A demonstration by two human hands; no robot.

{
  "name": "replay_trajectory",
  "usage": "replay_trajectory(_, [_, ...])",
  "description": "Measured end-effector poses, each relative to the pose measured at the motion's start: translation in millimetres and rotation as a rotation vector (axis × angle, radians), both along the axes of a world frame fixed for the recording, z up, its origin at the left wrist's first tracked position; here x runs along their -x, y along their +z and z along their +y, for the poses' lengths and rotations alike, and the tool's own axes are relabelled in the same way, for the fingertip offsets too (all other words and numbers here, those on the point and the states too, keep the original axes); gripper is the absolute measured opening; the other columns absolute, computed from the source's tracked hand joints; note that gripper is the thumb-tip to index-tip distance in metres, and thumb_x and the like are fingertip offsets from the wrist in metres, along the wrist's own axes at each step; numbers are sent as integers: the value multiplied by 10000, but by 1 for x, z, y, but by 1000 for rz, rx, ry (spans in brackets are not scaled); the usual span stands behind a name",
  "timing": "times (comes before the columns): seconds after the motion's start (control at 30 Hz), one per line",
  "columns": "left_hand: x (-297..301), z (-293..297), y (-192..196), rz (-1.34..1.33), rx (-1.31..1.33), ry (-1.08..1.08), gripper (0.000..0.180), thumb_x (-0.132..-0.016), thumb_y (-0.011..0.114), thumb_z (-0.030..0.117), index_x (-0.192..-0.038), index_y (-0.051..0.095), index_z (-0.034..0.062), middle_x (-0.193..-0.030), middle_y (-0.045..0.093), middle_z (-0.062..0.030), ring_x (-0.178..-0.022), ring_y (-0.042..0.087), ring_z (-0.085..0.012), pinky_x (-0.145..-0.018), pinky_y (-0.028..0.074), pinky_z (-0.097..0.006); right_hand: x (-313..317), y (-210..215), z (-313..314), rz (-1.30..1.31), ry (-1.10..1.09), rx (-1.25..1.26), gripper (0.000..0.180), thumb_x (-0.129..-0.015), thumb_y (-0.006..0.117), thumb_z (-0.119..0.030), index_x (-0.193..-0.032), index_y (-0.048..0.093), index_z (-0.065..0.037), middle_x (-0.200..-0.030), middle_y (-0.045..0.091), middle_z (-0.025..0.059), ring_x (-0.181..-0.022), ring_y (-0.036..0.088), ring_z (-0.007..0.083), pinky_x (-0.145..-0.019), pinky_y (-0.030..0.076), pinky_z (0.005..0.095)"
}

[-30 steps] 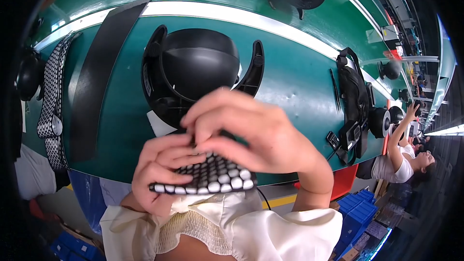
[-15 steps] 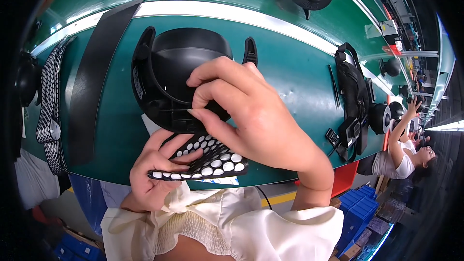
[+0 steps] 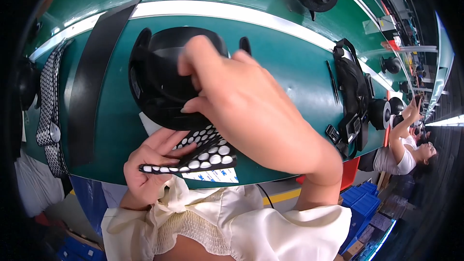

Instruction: Assembling black plastic components and mesh padding for light fixtures on an assembly line.

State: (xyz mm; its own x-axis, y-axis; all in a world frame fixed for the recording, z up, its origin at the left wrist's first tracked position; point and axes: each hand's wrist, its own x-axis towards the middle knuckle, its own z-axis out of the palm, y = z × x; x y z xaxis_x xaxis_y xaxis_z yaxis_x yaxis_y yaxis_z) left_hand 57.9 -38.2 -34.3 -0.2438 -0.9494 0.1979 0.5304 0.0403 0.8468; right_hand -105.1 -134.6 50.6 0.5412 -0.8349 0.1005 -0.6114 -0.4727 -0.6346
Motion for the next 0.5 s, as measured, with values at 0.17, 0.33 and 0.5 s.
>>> replay_trajectory(0.17, [5,2,0,13,6,25,117,-757,511,-67,-853,468,-117,-1190,325,-360,-1051,384,-508,-886,342,-530,9,1,-11,-64,140,-43,249,-651,614,-4,-837,466,-78,-650,581,13,-626,553,174,-660,302,268])
replay_trajectory(0.33, [4,6,-3,-57,-18,120,126,-777,499,11,-800,387,-42,-1159,376,-324,-1040,432,-471,-877,361,-524,14,-1,-15,-14,307,-147,156,-725,589,-91,-871,574,-39,-726,599,92,-747,498,283,-777,344,318])
replay_trajectory(0.5, [-1,4,-7,-152,31,175,244,-788,544,135,-777,360,-24,-1064,408,-353,-1036,451,-421,-890,344,-468,7,8,-24,6,352,-196,100,-668,605,-73,-734,620,0,-646,593,136,-656,568,284,-657,429,342])
